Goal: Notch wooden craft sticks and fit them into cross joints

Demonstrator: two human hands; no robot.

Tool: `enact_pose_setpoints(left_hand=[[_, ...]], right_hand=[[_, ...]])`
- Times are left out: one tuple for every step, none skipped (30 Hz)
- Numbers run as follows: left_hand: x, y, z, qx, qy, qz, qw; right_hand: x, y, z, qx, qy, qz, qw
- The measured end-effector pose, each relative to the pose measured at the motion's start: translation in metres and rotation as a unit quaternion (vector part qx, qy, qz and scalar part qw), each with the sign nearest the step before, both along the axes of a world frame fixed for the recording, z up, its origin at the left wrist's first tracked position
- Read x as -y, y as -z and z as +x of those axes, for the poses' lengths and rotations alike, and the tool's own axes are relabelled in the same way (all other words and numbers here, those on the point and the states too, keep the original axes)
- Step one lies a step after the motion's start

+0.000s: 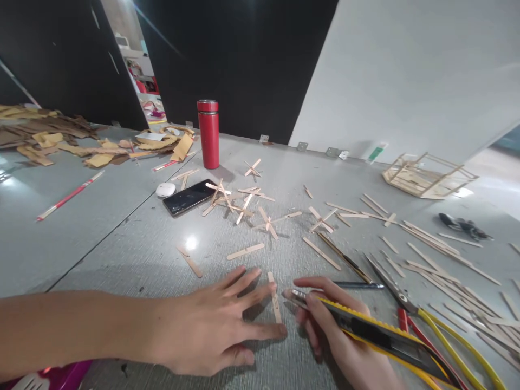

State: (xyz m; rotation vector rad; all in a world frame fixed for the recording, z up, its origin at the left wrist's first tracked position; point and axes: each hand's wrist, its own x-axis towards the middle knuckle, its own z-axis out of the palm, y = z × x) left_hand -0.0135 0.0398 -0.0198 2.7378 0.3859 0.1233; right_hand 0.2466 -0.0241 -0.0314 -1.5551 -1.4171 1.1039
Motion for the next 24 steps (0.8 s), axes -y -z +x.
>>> enact_pose_setpoints(left_hand=[[0.000, 0.001, 0.000, -0.004, 0.001, 0.001, 1.000], [0.000, 0.002, 0.001, -0.007, 0.003, 0.003, 1.000], [0.000, 0.002, 0.001, -0.011, 0.005, 0.007, 1.000], [0.000, 0.003, 0.001, -0.013, 0.006, 0.012, 1.000], [0.000, 0.004, 0.001, -0.015, 0.007, 0.017, 1.000], [0.000, 0.004, 0.001, -0.016, 0.008, 0.022, 1.000], [0.000, 0.004, 0.001, -0.015, 0.009, 0.027, 0.999], [0.000, 0.005, 0.002, -0.014, 0.010, 0.030, 0.999], [-0.001, 0.005, 0.002, -0.012, 0.010, 0.033, 0.999], [-0.001, 0.005, 0.002, -0.009, 0.011, 0.036, 0.999], [-0.001, 0.005, 0.002, -0.005, 0.011, 0.039, 0.999], [-0.001, 0.005, 0.002, -0.002, 0.011, 0.042, 0.999], [-0.001, 0.005, 0.002, 0.001, 0.011, 0.045, 0.999], [-0.001, 0.005, 0.002, 0.005, 0.011, 0.047, 0.999], [-0.001, 0.005, 0.002, 0.008, 0.010, 0.049, 0.999], [-0.001, 0.005, 0.001, 0.010, 0.010, 0.050, 0.999], [-0.001, 0.005, 0.001, 0.010, 0.010, 0.050, 0.999], [-0.001, 0.004, 0.001, 0.009, 0.010, 0.050, 0.999], [-0.001, 0.004, 0.001, 0.008, 0.010, 0.049, 0.999], [-0.001, 0.003, 0.002, 0.006, 0.010, 0.049, 0.999], [-0.001, 0.003, 0.002, 0.006, 0.010, 0.049, 0.999], [-0.002, 0.003, 0.002, 0.007, 0.010, 0.050, 0.999], [-0.002, 0.003, 0.002, 0.009, 0.010, 0.052, 0.999], [-0.002, 0.003, 0.003, 0.011, 0.011, 0.055, 0.998]], right_hand=[[0.000, 0.000, -0.002, -0.031, -0.005, -0.017, 0.999], [0.000, 0.000, -0.004, -0.055, -0.009, -0.027, 0.998], [0.000, 0.000, -0.006, -0.067, -0.010, -0.029, 0.997], [0.000, -0.001, -0.007, -0.070, -0.011, -0.028, 0.997], [0.000, -0.001, -0.008, -0.068, -0.012, -0.026, 0.997], [0.000, -0.002, -0.009, -0.064, -0.014, -0.024, 0.998], [0.000, -0.003, -0.010, -0.059, -0.014, -0.021, 0.998], [0.000, -0.004, -0.010, -0.056, -0.014, -0.018, 0.998], [0.000, -0.006, -0.010, -0.054, -0.012, -0.015, 0.998], [0.000, -0.007, -0.010, -0.054, -0.010, -0.012, 0.998], [-0.001, -0.008, -0.010, -0.053, -0.008, -0.009, 0.999], [-0.001, -0.008, -0.010, -0.048, -0.011, -0.009, 0.999], [-0.001, -0.009, -0.010, -0.040, -0.015, -0.008, 0.999], [-0.001, -0.009, -0.009, -0.029, -0.019, -0.006, 0.999], [-0.001, -0.009, -0.008, -0.018, -0.022, -0.003, 1.000], [-0.001, -0.008, -0.007, -0.007, -0.027, -0.002, 1.000], [0.000, -0.008, -0.007, 0.005, -0.031, -0.001, 1.000], [0.000, -0.008, -0.007, 0.019, -0.033, -0.001, 0.999], [0.001, -0.008, -0.007, 0.038, -0.030, 0.002, 0.999], [0.001, -0.008, -0.008, 0.060, -0.029, 0.005, 0.998], [0.002, -0.009, -0.010, 0.079, -0.028, 0.015, 0.996], [0.002, -0.009, -0.011, 0.093, -0.029, 0.027, 0.995], [0.002, -0.009, -0.013, 0.100, -0.032, 0.037, 0.994], [0.002, -0.009, -0.014, 0.102, -0.037, 0.045, 0.993]])
